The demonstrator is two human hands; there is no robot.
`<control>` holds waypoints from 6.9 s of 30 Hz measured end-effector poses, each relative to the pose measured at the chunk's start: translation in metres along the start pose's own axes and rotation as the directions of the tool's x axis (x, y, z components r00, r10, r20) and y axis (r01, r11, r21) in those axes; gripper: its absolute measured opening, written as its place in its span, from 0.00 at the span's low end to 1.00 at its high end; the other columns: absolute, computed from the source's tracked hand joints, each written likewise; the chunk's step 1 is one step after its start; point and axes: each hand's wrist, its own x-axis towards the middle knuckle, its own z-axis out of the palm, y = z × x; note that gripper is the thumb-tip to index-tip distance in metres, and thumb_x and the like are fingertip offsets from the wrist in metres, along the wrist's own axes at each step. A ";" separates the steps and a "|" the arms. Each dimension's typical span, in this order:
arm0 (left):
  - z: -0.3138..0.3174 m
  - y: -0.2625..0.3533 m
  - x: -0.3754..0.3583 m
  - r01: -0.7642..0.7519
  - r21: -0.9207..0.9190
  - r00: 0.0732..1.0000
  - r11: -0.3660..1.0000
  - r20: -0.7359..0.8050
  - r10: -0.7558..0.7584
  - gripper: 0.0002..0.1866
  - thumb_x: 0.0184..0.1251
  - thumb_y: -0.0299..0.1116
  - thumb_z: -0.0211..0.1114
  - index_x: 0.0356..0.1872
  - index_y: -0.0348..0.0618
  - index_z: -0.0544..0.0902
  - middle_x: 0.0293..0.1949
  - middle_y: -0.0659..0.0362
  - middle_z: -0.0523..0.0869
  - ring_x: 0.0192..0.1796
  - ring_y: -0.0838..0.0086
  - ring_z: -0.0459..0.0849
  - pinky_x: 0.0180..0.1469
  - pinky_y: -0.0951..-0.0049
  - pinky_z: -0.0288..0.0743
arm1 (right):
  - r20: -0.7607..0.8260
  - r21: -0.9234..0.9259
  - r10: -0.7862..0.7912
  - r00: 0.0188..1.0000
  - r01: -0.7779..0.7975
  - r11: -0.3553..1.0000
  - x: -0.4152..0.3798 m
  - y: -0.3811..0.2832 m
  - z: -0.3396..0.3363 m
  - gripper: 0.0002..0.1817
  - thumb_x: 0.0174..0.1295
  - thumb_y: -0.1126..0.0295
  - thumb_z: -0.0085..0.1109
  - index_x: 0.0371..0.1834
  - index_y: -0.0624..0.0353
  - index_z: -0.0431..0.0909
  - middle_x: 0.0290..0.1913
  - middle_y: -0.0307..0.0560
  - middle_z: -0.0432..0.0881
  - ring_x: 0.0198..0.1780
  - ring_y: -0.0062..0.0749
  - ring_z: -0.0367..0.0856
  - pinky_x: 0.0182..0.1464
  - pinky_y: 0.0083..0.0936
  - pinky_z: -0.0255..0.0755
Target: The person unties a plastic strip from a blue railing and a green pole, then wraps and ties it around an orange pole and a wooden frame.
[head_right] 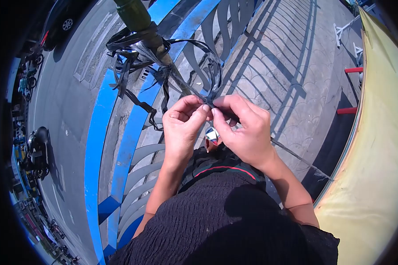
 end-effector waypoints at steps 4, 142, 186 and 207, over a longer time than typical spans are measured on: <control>-0.001 0.006 0.054 -0.041 0.154 0.998 0.987 -0.042 0.048 0.04 0.57 0.22 0.64 0.32 0.34 0.78 0.27 0.67 0.78 0.29 0.88 0.74 0.33 0.85 0.69 | 0.087 -0.479 -0.525 0.846 0.498 0.723 0.052 0.013 0.008 0.14 0.49 0.82 0.64 0.41 0.64 0.81 0.33 0.49 0.81 0.34 0.36 0.83 0.34 0.28 0.76; -0.026 0.124 0.119 -0.536 0.840 0.621 0.084 0.325 0.713 0.22 0.55 0.14 0.62 0.53 0.40 0.80 0.42 0.48 0.83 0.42 0.61 0.83 0.41 0.66 0.77 | -0.098 -0.253 -0.455 0.885 0.420 0.872 0.140 -0.060 0.030 0.02 0.58 0.78 0.64 0.31 0.65 0.80 0.21 0.48 0.78 0.18 0.28 0.75 0.20 0.22 0.65; 0.008 0.171 0.147 -0.521 0.851 0.677 -0.071 0.462 0.573 0.14 0.50 0.17 0.67 0.40 0.41 0.84 0.30 0.54 0.82 0.33 0.64 0.82 0.34 0.68 0.76 | 0.469 0.351 -0.470 0.748 0.331 0.876 0.400 0.084 0.131 0.13 0.67 0.65 0.58 0.50 0.60 0.79 0.41 0.39 0.82 0.42 0.22 0.77 0.45 0.21 0.71; -0.062 -0.032 0.134 0.148 0.212 0.989 0.966 -0.010 -0.149 0.13 0.78 0.40 0.48 0.37 0.42 0.71 0.24 0.66 0.73 0.18 0.82 0.65 0.22 0.81 0.64 | 0.544 0.378 0.249 0.801 -0.499 0.780 0.288 0.090 0.039 0.14 0.65 0.62 0.56 0.38 0.64 0.80 0.32 0.40 0.81 0.32 0.19 0.78 0.40 0.22 0.75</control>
